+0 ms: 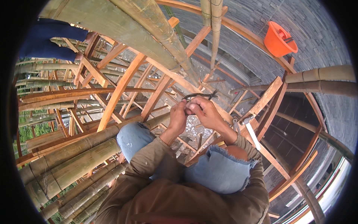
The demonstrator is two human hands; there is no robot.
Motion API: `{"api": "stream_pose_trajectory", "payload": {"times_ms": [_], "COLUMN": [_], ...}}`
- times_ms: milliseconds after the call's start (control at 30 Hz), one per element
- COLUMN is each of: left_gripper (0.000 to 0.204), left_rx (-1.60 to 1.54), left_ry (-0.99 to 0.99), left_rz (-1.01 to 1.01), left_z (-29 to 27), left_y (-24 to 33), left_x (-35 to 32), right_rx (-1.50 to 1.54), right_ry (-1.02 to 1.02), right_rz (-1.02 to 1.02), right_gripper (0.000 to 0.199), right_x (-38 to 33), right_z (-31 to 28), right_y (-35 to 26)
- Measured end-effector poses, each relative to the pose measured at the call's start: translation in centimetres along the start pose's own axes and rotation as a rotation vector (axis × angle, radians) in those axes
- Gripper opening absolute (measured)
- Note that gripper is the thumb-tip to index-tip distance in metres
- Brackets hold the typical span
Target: The person secures bamboo poles to a wooden roof frame using wire and pliers. They wrap wire around the joints, twist it tight, and cut the excess while working on the elevated structure.
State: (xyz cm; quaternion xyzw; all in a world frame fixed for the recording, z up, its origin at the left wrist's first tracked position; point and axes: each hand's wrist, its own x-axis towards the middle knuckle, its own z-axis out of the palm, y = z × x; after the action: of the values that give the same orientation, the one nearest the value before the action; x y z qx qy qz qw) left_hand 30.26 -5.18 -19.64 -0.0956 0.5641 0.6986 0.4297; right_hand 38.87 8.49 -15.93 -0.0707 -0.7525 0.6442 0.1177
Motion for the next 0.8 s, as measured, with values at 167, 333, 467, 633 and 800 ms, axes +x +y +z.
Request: {"api": "stream_pose_trajectory", "payload": {"times_ms": [167,333,467,633,800], "left_gripper": [0.035,0.036,0.034,0.031,0.036], "left_rx": [0.147,0.294,0.044,-0.387,-0.664], "left_ry": [0.099,0.024,0.061,0.118,0.333], "left_rz": [0.108,0.126,0.167,0.149,0.000], "left_z": [2.9,4.0,3.5,-2.8,-8.4], "left_y": [-1.5,-1.4,-1.3,-3.0,-6.2], "left_x": [0.3,1.6,4.5,8.2,9.7], "right_rx": [0.216,0.150,0.387,0.225,-0.041], "right_ry": [0.202,0.366,0.641,0.724,1.056], "right_rz": [0.177,-0.033,-0.488,-0.798,-0.621], "right_gripper": [0.023,0.023,0.022,0.035,0.032], "right_x": [2.3,3.5,3.7,-2.1,-4.2], "right_z": [-4.0,-7.5,-16.4,-23.9,-20.2], "right_y": [-4.8,-11.1,-17.8,-21.2,-15.8]}}
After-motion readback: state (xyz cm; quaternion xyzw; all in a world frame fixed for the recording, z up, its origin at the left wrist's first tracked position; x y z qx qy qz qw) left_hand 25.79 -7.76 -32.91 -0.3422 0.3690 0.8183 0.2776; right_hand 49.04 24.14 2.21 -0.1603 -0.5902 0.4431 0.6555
